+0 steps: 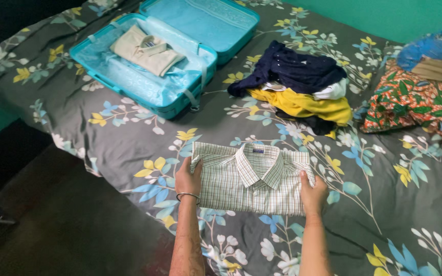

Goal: The person folds a shirt and a pair of pants on a bed and places them into an open suitcase.

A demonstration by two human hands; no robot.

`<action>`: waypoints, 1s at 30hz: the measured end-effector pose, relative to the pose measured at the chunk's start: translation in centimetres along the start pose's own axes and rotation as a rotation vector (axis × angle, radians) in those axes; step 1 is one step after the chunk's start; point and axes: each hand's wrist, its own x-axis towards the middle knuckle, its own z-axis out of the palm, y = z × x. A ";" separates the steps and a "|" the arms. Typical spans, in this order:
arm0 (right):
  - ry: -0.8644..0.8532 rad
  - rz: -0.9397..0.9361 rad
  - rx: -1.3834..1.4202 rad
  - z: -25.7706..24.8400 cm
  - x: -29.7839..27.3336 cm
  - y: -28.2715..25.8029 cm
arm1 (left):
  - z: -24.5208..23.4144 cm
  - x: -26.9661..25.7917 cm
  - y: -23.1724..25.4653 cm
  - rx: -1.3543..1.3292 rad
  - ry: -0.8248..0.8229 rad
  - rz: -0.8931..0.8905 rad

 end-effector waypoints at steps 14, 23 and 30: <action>-0.135 0.142 -0.023 10.1 -3.7 -14.1 | -14.2 9.1 -4.1 0.029 0.097 0.006; -0.147 0.069 0.135 17.4 -7.8 -22.9 | -22.9 15.2 -8.1 0.030 0.166 0.034; -0.204 0.022 0.142 20.7 -7.3 -26.0 | -26.1 17.1 -8.9 0.013 0.178 -0.081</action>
